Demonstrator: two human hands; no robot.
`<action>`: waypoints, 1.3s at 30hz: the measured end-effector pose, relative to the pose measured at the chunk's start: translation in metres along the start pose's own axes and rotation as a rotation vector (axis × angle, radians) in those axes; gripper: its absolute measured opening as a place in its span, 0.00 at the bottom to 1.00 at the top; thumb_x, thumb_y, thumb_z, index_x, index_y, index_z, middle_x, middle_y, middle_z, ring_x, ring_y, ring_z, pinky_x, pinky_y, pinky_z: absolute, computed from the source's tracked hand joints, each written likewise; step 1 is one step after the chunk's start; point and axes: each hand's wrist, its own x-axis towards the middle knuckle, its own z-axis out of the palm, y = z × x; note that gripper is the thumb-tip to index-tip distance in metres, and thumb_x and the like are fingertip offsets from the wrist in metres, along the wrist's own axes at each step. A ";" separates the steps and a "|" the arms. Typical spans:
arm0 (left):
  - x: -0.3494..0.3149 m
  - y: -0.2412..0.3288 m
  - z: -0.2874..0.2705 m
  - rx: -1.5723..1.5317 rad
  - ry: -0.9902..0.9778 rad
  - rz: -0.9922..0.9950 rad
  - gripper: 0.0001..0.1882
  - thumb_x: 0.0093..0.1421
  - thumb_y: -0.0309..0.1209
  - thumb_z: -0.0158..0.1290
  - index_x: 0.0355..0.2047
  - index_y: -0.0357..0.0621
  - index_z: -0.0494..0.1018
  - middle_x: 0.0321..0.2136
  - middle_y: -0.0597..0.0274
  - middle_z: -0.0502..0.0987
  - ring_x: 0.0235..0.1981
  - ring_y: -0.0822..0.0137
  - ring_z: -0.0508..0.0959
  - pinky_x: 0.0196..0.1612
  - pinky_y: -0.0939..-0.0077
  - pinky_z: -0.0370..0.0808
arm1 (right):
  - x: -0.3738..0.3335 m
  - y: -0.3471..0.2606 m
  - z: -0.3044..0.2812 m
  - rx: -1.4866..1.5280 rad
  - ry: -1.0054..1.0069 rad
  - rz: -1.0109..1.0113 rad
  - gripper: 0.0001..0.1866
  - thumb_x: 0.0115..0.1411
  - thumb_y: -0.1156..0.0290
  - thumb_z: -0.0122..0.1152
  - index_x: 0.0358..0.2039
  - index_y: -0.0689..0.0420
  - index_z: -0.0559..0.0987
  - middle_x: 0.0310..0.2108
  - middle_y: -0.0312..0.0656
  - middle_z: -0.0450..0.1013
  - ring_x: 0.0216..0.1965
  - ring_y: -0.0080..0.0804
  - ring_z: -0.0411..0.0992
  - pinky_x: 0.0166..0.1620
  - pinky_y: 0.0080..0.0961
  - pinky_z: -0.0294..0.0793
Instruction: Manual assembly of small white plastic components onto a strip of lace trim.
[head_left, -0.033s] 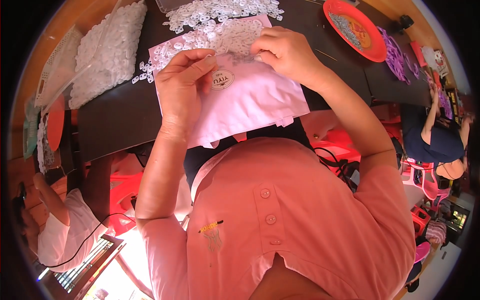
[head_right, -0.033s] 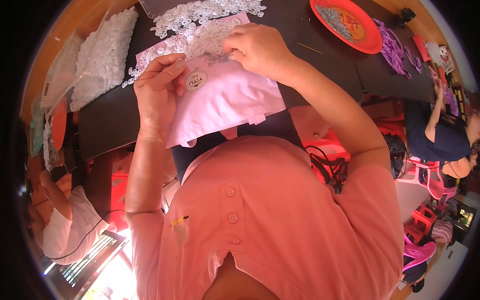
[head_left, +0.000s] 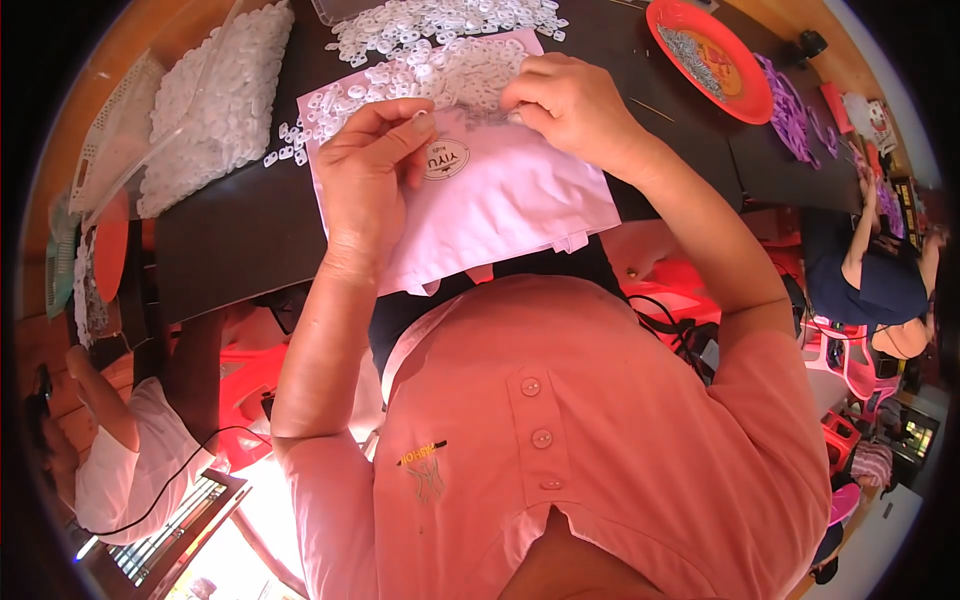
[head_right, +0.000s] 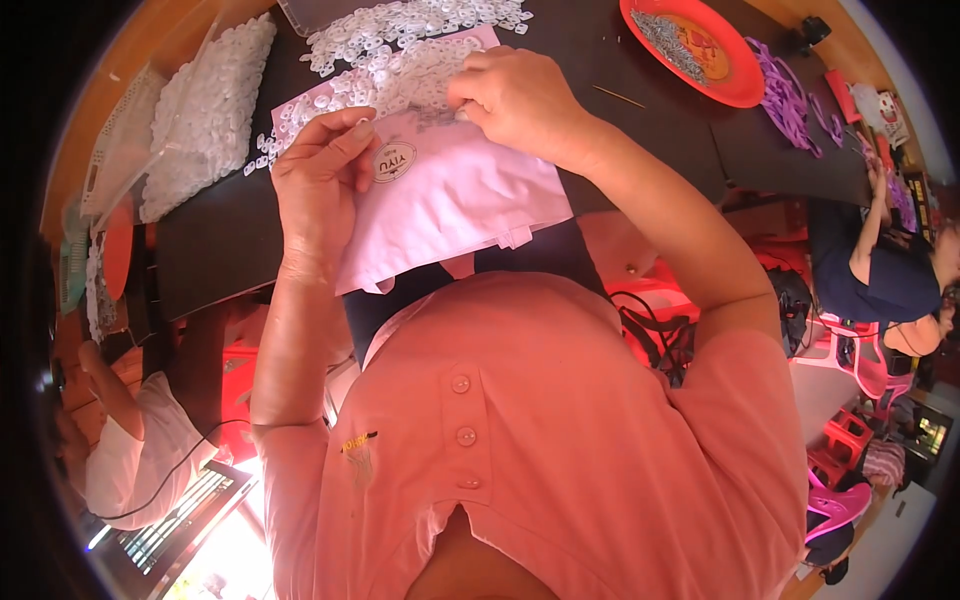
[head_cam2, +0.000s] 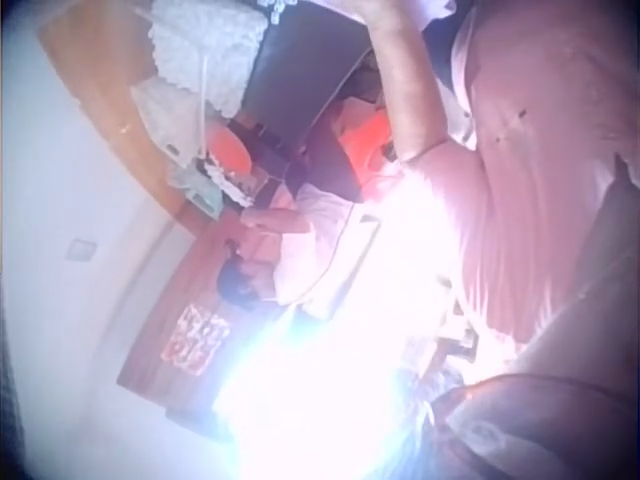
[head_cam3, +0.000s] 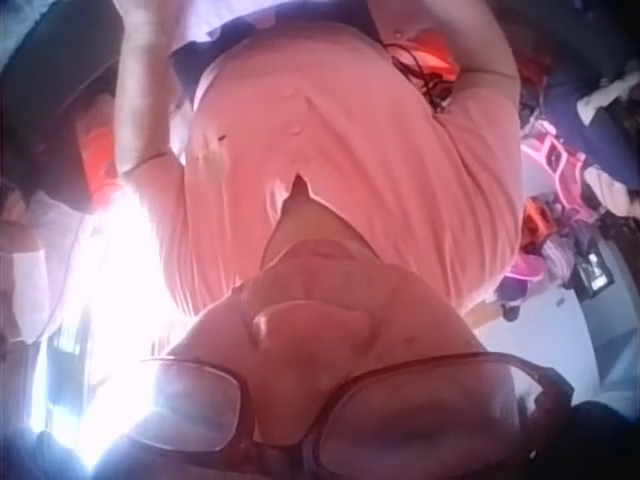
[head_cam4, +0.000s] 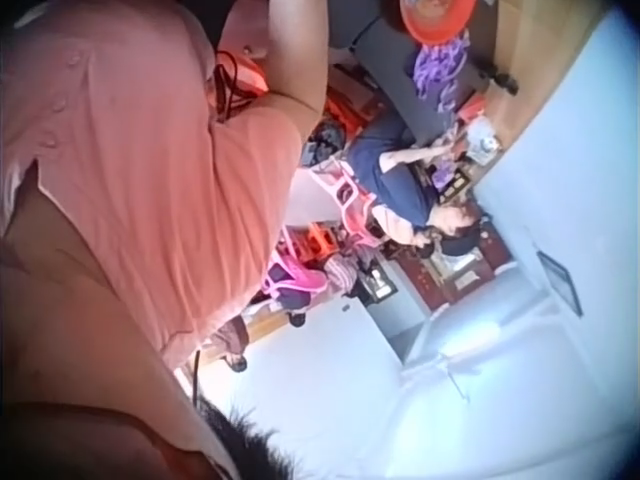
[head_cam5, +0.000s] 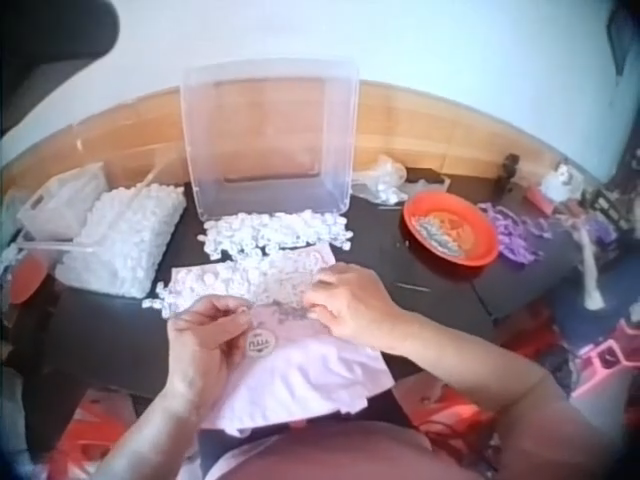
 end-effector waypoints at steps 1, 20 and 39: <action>-0.001 -0.002 0.000 -0.003 0.000 0.000 0.09 0.58 0.19 0.54 0.39 0.30 0.76 0.26 0.58 0.76 0.19 0.75 0.69 0.22 0.84 0.63 | 0.000 0.000 0.002 -0.002 -0.003 -0.001 0.05 0.49 0.71 0.57 0.27 0.51 0.80 0.27 0.35 0.73 0.35 0.38 0.73 0.34 0.36 0.72; -0.006 0.001 0.002 0.007 0.036 0.029 0.05 0.57 0.23 0.56 0.32 0.33 0.74 0.24 0.62 0.76 0.21 0.76 0.71 0.24 0.83 0.66 | 0.010 -0.031 -0.017 -0.174 0.066 -0.131 0.05 0.49 0.74 0.55 0.29 0.54 0.75 0.31 0.38 0.72 0.37 0.37 0.70 0.40 0.34 0.64; 0.040 0.004 0.009 -0.288 0.055 0.047 0.04 0.62 0.25 0.51 0.34 0.35 0.72 0.26 0.59 0.75 0.27 0.67 0.74 0.33 0.75 0.72 | 0.061 -0.051 0.020 0.655 0.299 0.155 0.04 0.54 0.76 0.60 0.31 0.59 0.76 0.26 0.40 0.75 0.26 0.30 0.73 0.30 0.26 0.72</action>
